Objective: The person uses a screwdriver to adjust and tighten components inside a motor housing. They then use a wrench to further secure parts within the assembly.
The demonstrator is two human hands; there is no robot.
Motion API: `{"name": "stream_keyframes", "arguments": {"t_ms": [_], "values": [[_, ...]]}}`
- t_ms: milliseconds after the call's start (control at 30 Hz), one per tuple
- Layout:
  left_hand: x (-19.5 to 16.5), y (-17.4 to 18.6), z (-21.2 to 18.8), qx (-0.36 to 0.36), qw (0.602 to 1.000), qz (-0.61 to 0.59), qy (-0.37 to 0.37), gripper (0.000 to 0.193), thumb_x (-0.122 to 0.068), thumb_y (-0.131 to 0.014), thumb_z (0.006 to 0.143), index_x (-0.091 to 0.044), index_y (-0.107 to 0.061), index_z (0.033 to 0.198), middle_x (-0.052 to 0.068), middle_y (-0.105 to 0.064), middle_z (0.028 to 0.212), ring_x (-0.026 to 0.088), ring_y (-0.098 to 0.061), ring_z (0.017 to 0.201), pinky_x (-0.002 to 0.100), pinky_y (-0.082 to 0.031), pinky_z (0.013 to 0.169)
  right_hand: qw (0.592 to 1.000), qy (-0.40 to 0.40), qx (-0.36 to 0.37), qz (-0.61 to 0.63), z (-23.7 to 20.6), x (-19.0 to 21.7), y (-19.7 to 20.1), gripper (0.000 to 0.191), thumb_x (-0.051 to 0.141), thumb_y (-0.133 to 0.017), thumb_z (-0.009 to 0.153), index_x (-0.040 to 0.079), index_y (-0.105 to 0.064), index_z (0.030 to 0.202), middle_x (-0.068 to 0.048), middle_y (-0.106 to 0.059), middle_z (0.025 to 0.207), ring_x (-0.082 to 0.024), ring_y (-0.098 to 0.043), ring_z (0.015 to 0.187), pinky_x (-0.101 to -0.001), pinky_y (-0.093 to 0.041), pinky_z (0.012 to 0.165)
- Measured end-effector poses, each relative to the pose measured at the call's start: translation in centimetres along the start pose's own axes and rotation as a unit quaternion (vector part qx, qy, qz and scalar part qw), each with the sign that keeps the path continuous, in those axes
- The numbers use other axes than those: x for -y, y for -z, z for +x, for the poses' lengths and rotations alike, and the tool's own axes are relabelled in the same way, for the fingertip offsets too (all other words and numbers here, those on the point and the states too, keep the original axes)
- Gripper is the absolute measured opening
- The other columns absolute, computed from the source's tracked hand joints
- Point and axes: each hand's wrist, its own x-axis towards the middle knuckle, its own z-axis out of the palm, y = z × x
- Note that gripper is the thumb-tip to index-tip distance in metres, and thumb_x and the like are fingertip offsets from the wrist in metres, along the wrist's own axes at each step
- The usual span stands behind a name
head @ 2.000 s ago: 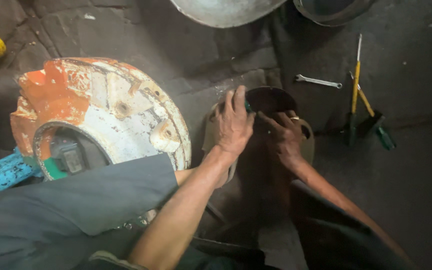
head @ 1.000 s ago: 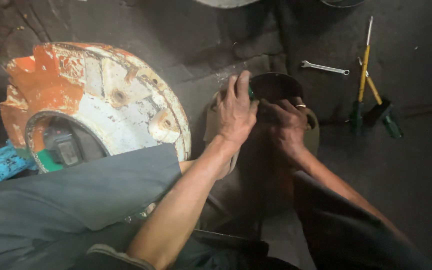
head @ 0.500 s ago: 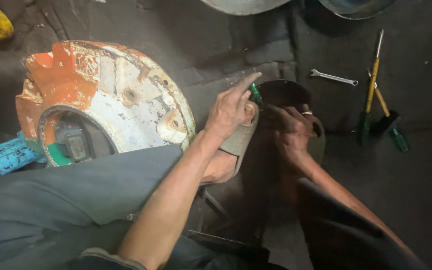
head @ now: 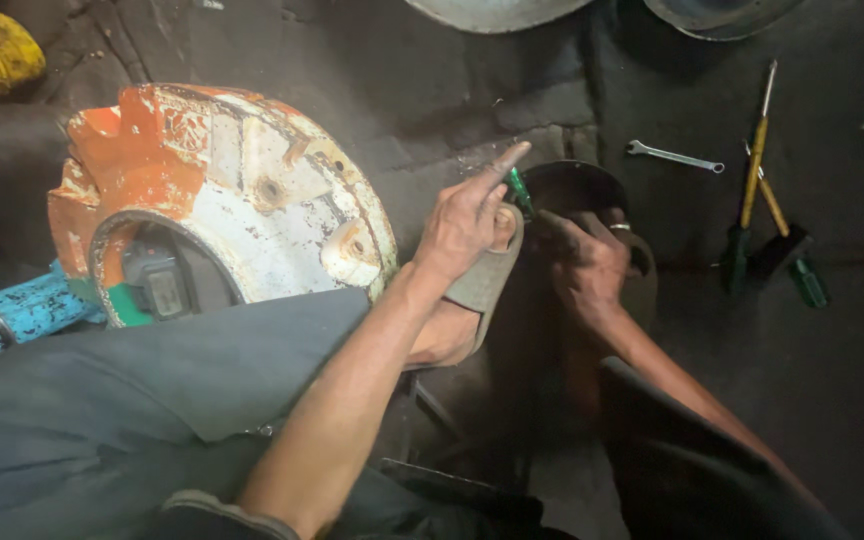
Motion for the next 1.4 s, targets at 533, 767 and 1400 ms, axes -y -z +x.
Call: {"name": "stream_keyframes", "arguments": {"t_ms": [533, 767, 1400], "values": [[-0.7, 1.1, 0.2, 0.036, 0.999, -0.007, -0.002, 0.056, -0.006, -0.052, 0.105, -0.03, -0.047, 0.156, 0.014, -0.065, 0.079, 0.019, -0.071, 0.067, 0.037, -0.059, 0.071, 0.999, 0.022, -0.018, -0.035, -0.1, -1.2, 0.1, 0.053, -0.004, -0.069, 0.073, 0.011, -0.074, 0.124, -0.009, -0.069, 0.098, -0.026, -0.066, 0.085, -0.0408, -0.052, 0.08], [-0.7, 0.7, 0.3, 0.069, 0.993, -0.047, 0.08, 0.052, -0.008, -0.048, 0.106, -0.03, -0.049, 0.153, 0.014, -0.066, 0.072, 0.02, -0.073, 0.063, 0.036, -0.061, 0.068, 0.999, 0.017, -0.025, -0.019, -0.9, -2.1, 0.3, 0.053, -0.006, -0.066, 0.072, 0.01, -0.075, 0.122, -0.008, -0.063, 0.093, -0.027, -0.063, 0.079, -0.0386, -0.05, 0.069], [-1.4, 0.4, 0.0, 0.034, 0.997, 0.038, 0.049, 0.068, -0.001, -0.058, 0.101, -0.036, -0.043, 0.156, 0.014, -0.064, 0.077, 0.017, -0.066, 0.061, 0.037, -0.059, 0.065, 0.999, -0.042, 0.017, 0.016, 0.1, -1.1, 0.4, 0.053, -0.004, -0.064, 0.074, 0.008, -0.074, 0.124, -0.011, -0.062, 0.091, -0.027, -0.063, 0.082, -0.0404, -0.051, 0.075]]}}
